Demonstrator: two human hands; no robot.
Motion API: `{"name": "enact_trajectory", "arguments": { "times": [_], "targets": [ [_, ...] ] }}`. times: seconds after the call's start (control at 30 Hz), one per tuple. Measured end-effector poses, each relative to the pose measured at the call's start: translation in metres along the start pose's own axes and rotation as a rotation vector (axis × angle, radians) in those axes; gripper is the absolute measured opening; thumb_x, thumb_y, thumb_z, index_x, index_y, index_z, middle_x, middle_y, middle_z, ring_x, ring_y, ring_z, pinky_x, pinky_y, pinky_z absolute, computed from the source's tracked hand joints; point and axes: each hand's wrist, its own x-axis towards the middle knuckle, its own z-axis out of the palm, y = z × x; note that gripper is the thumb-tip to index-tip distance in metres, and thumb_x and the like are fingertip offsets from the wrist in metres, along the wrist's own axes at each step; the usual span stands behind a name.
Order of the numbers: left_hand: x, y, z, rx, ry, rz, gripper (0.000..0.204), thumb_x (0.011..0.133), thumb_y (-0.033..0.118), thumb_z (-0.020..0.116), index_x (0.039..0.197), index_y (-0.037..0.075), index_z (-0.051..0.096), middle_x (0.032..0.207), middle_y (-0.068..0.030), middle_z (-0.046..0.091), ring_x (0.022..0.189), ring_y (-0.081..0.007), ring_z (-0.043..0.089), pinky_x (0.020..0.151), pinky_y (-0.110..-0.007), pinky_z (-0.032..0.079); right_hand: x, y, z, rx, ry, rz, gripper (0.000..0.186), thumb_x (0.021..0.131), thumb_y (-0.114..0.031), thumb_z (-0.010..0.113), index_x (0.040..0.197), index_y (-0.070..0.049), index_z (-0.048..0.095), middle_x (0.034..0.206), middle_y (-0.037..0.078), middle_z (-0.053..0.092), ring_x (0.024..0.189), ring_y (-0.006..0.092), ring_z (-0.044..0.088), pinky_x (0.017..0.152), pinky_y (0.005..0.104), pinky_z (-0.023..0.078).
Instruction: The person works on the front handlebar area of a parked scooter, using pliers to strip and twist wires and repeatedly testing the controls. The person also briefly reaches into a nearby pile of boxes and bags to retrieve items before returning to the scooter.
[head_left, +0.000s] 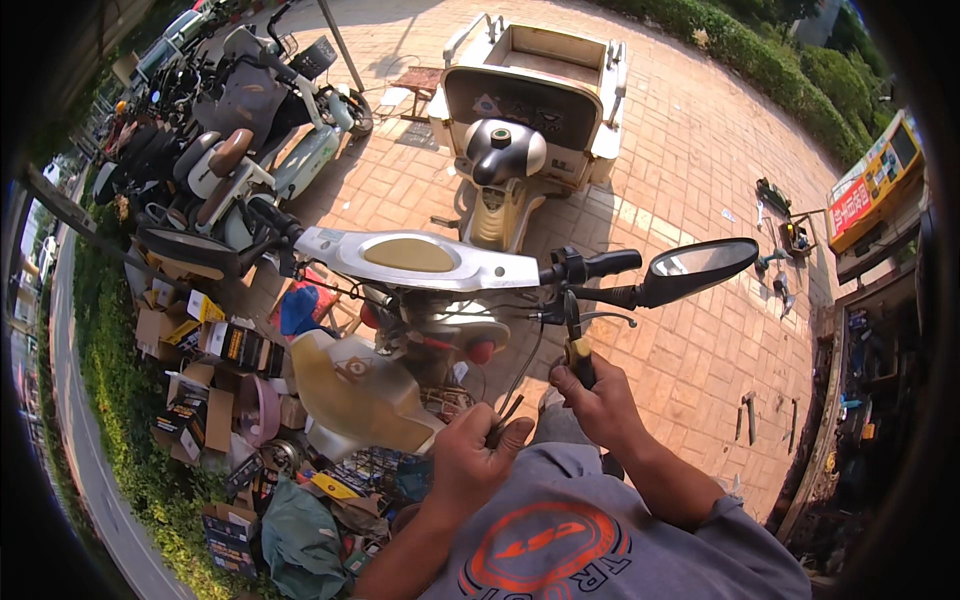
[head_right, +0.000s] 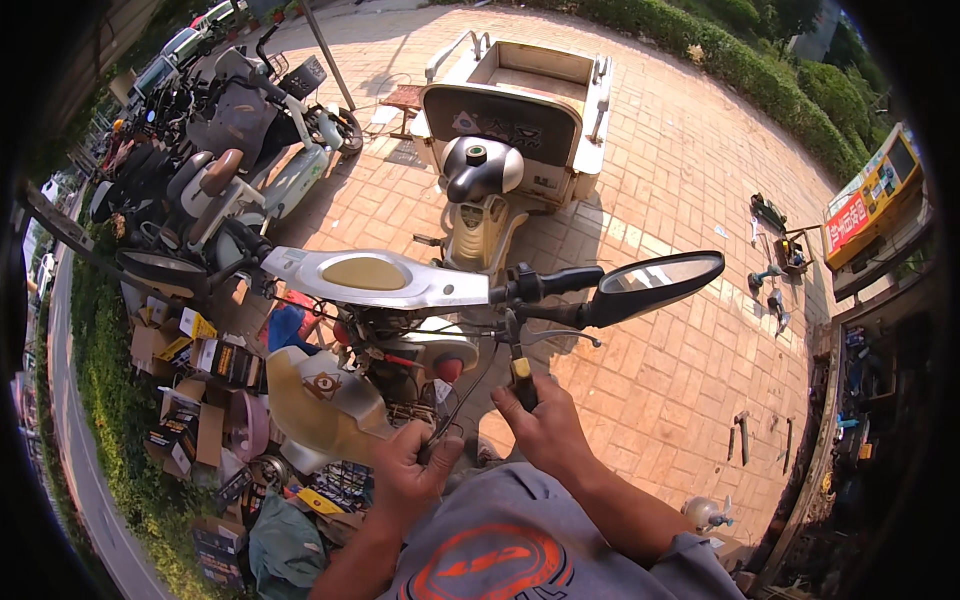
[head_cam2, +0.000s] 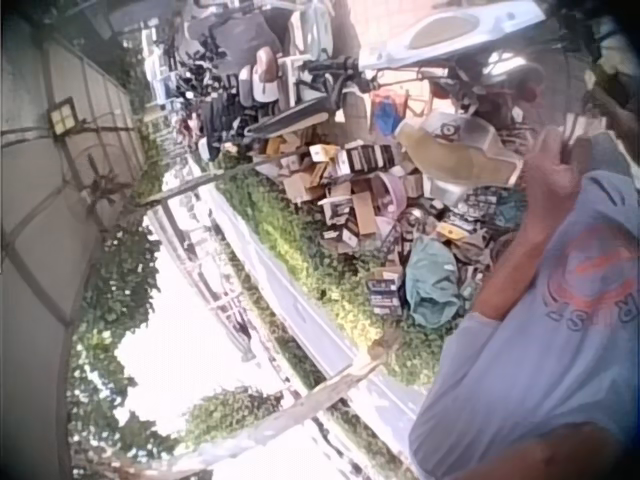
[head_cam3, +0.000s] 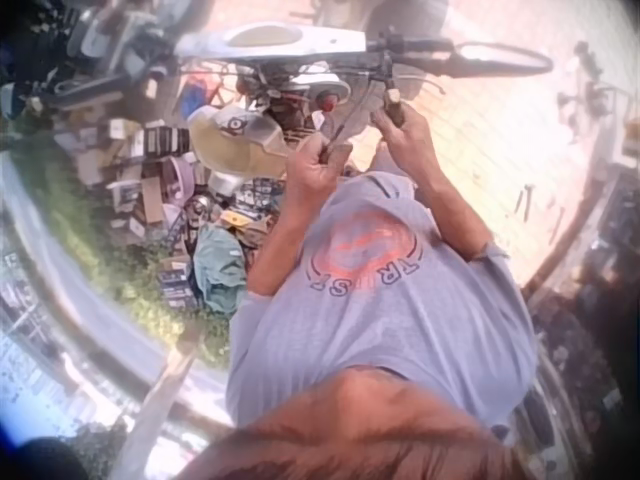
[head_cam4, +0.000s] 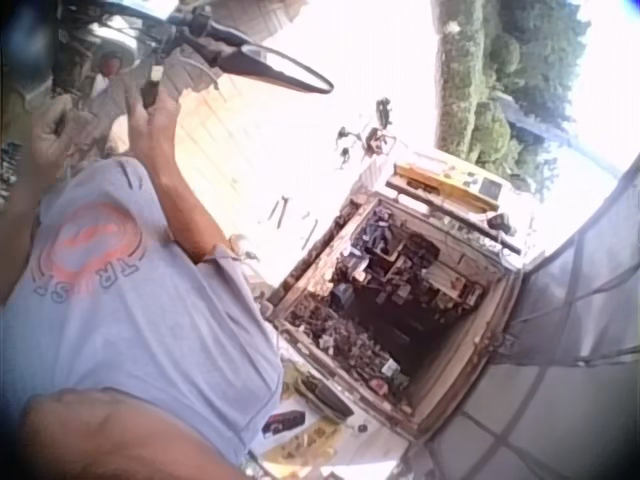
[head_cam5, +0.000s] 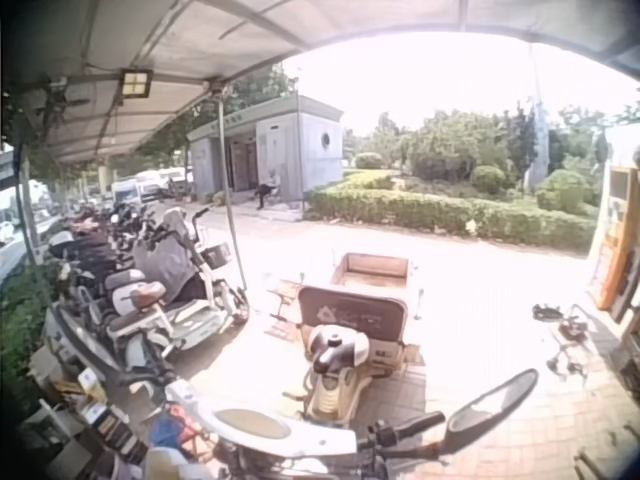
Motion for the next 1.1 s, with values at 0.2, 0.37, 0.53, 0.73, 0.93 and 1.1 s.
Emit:
{"name": "enact_trajectory", "arguments": {
  "times": [0.2, 0.37, 0.53, 0.73, 0.93, 1.1],
  "targets": [
    [0.005, -0.024, 0.0, -0.407, -0.002, -0.064, 0.025, 0.096, 0.017, 0.052, 0.11, -0.003, 0.059, 0.072, -0.0017, 0.055, 0.063, -0.0089, 0.052, 0.061, -0.024, 0.045, -0.01, 0.011, -0.008, -0.176, -0.141, -0.063, 0.03, 0.087, -0.024, 0.067, 0.1, 0.002, 0.06, 0.098, 0.018, 0.06, 0.084, 0.026, 0.059, 0.075, 0.0359, 0.047],
    [0.014, -0.005, -0.001, -0.458, -0.02, -0.212, 0.022, 0.096, 0.013, 0.054, 0.109, -0.003, 0.062, 0.079, -0.0042, 0.063, 0.062, -0.0053, 0.052, 0.054, -0.021, 0.043, -0.024, 0.002, -0.002, -0.54, -0.128, -0.397, 0.031, 0.082, -0.019, 0.068, 0.103, 0.003, 0.061, 0.116, 0.023, 0.054, 0.102, 0.0397, 0.055, 0.087, 0.0431, 0.046],
    [0.019, -0.002, 0.003, -0.424, 0.006, -0.229, 0.023, 0.093, 0.018, 0.062, 0.099, -0.003, 0.068, 0.069, -0.0001, 0.061, 0.056, -0.003, 0.05, 0.049, -0.021, 0.04, -0.025, 0.003, 0.0, -0.795, 0.005, -0.631, 0.028, 0.078, -0.015, 0.069, 0.097, 0.004, 0.062, 0.114, 0.021, 0.055, 0.101, 0.0372, 0.055, 0.086, 0.0435, 0.046],
    [0.022, -0.001, 0.003, -0.367, 0.043, -0.221, 0.021, 0.091, 0.016, 0.065, 0.098, -0.003, 0.069, 0.062, 0.0017, 0.055, 0.054, -0.0025, 0.047, 0.047, -0.022, 0.038, -0.022, 0.003, -0.002, -0.851, 0.008, -0.626, 0.027, 0.075, -0.013, 0.069, 0.095, 0.003, 0.061, 0.115, 0.021, 0.054, 0.1, 0.0365, 0.054, 0.087, 0.0438, 0.045],
    [0.022, 0.0, 0.0, -0.275, 0.046, -0.205, 0.02, 0.088, 0.014, 0.067, 0.099, -0.003, 0.069, 0.063, -0.0004, 0.057, 0.054, -0.0034, 0.049, 0.048, -0.023, 0.039, -0.018, -0.006, -0.008, -0.933, -0.047, -0.665, 0.028, 0.075, -0.01, 0.069, 0.096, 0.006, 0.06, 0.112, 0.022, 0.054, 0.1, 0.0378, 0.054, 0.088, 0.0432, 0.046],
    [0.021, -0.003, -0.002, -0.28, 0.053, -0.202, 0.02, 0.088, 0.013, 0.067, 0.099, -0.003, 0.069, 0.064, -0.0015, 0.058, 0.055, -0.0039, 0.049, 0.048, -0.023, 0.04, -0.017, -0.007, -0.009, -0.942, -0.098, -0.629, 0.027, 0.076, -0.01, 0.068, 0.097, 0.007, 0.06, 0.112, 0.022, 0.054, 0.099, 0.0373, 0.055, 0.087, 0.0423, 0.047]
  ]
}}
